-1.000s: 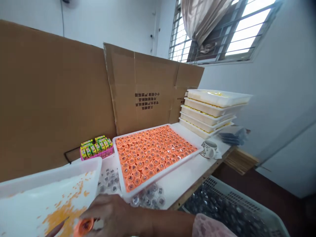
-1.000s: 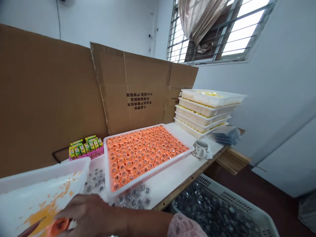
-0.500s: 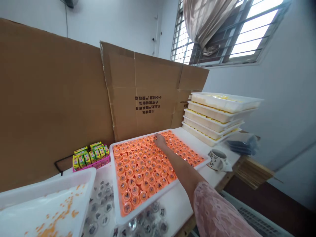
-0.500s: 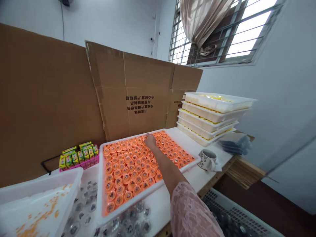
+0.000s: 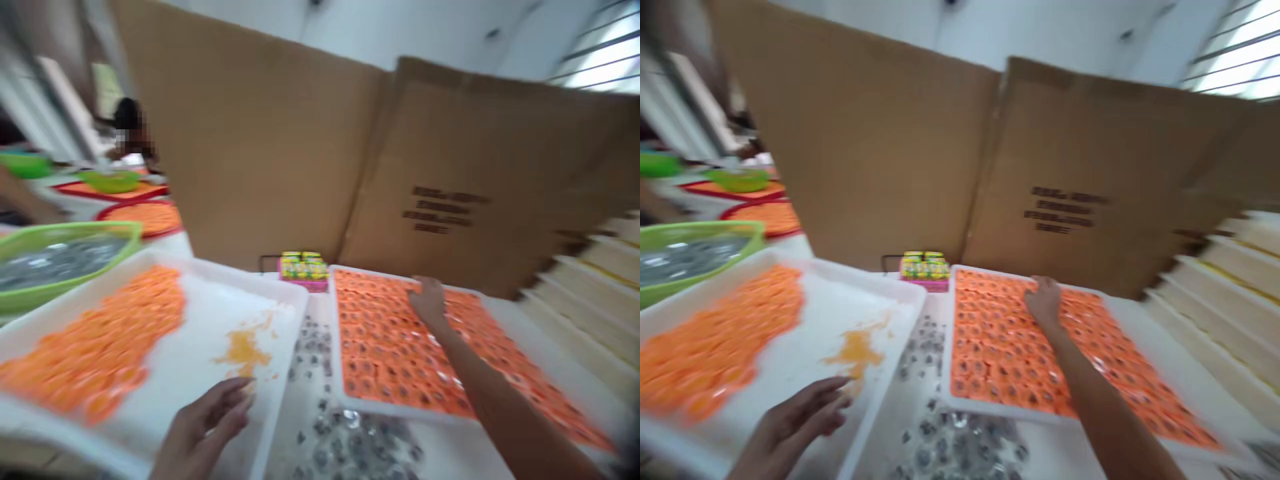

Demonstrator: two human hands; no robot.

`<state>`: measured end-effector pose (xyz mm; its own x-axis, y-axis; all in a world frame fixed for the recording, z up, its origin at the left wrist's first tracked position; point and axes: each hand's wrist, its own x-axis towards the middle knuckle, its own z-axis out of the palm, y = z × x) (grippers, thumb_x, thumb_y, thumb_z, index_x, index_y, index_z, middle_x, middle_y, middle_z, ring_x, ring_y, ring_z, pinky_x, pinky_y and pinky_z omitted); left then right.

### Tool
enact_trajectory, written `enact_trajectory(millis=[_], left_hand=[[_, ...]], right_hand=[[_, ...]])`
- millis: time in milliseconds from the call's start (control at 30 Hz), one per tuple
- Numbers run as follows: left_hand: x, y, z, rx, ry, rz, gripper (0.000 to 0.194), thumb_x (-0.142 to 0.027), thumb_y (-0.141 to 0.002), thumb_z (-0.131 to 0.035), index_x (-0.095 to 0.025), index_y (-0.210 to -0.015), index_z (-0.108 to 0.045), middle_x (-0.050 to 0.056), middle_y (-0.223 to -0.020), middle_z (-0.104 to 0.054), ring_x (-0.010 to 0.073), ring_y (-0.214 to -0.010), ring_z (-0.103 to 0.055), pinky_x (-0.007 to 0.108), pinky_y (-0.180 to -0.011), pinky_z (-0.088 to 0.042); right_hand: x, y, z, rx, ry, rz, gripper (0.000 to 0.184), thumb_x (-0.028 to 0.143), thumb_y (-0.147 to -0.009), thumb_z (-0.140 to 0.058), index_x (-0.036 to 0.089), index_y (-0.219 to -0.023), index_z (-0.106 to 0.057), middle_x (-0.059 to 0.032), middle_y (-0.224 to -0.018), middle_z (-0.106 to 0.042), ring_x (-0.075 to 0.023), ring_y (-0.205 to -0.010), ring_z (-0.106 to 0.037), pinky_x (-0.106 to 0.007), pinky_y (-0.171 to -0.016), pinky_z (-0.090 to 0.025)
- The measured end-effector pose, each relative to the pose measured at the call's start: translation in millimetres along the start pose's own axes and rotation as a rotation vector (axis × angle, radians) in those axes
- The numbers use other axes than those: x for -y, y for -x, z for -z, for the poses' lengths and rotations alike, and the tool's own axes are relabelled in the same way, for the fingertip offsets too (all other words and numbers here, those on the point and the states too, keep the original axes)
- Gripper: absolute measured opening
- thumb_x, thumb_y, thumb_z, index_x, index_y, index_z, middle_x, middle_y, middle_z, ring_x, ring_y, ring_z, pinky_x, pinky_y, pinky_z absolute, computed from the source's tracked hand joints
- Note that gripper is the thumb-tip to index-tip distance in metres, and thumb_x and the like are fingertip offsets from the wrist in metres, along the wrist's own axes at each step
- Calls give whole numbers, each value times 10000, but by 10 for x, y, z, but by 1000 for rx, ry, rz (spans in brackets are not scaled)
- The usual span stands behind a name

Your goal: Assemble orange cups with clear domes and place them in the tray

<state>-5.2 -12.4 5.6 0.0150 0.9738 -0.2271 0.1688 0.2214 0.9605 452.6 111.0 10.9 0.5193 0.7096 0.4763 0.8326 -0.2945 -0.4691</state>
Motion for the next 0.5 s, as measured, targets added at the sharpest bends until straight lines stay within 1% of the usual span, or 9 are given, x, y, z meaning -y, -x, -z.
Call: enact_trajectory(millis=[67, 100, 167, 200, 267, 300, 367, 433, 500], left_hand=[[-90, 4, -12, 97, 15, -40, 384, -518, -683, -637, -239, -945, -678, 34, -759, -667, 214, -675, -624, 301, -617, -499], [-117, -15, -8, 156, 0, -55, 373, -495, -707, -625, -218, -953, -671, 35, -728, -647, 196, -651, -603, 286, -600, -480], [-136, -40, 11, 199, -10, -88, 346, -456, -741, -605, -185, -949, -665, 28, -679, -604, 166, -620, -559, 261, -576, -436], [-132, -41, 21, 214, -16, -100, 330, -435, -754, -594, -173, -944, -663, 22, -658, -585, 155, -607, -540, 253, -563, -413], [-109, -24, 35, 233, -16, -122, 295, -391, -772, -578, -157, -927, -664, 11, -630, -557, 139, -584, -509, 240, -539, -373], [-94, -15, 41, 237, -11, -137, 277, -371, -775, -575, -152, -918, -666, 7, -623, -550, 132, -574, -494, 235, -528, -355], [-61, -5, 53, 235, 6, -173, 245, -334, -775, -573, -148, -902, -670, 0, -611, -542, 118, -550, -465, 224, -509, -329], [-33, -13, 67, 236, 29, -217, 221, -300, -767, -576, -149, -896, -673, -10, -590, -532, 104, -514, -439, 215, -488, -309], [-13, -30, 86, 254, 52, -261, 188, -267, -758, -579, -154, -873, -676, -23, -560, -509, 94, -484, -418, 207, -468, -293]], right_hand=[[377, 21, -186, -22, -79, 82, 345, 62, -724, -515, 105, -1049, -624, -231, -1099, -542, -272, -1085, -483, -370, -879, -361], [630, 70, -296, -1, -140, 150, 348, 80, -738, -508, 130, -1066, -613, -208, -1089, -549, -248, -1032, -515, -350, -862, -377], [1253, 278, -514, 92, -316, 347, 296, 120, -784, -465, 165, -1039, -609, -151, -1017, -588, -192, -872, -571, -311, -790, -420], [1606, 430, -619, 209, -419, 485, 258, 140, -805, -454, 157, -1005, -614, -136, -968, -608, -188, -834, -576, -312, -765, -431], [2327, 800, -834, 362, -473, 684, 192, 132, -805, -464, 181, -877, -635, -61, -842, -636, -158, -767, -584, -268, -707, -446], [2669, 1002, -947, 510, -503, 832, 197, 108, -812, -454, 166, -856, -636, -57, -824, -638, -156, -762, -586, -265, -693, -447], [3259, 1407, -1175, 637, -505, 976, 145, 127, -811, -519, 184, -838, -650, -21, -810, -648, -126, -746, -591, -225, -680, -448], [3689, 1765, -1381, 702, -483, 1063, 133, 138, -772, -602, 205, -870, -661, -7, -864, -650, -104, -731, -590, -201, -674, -443], [3960, 2031, -1548, 716, -455, 1106, 168, 132, -736, -648, 219, -879, -663, -7, -926, -639, -103, -771, -588, -191, -678, -432]])
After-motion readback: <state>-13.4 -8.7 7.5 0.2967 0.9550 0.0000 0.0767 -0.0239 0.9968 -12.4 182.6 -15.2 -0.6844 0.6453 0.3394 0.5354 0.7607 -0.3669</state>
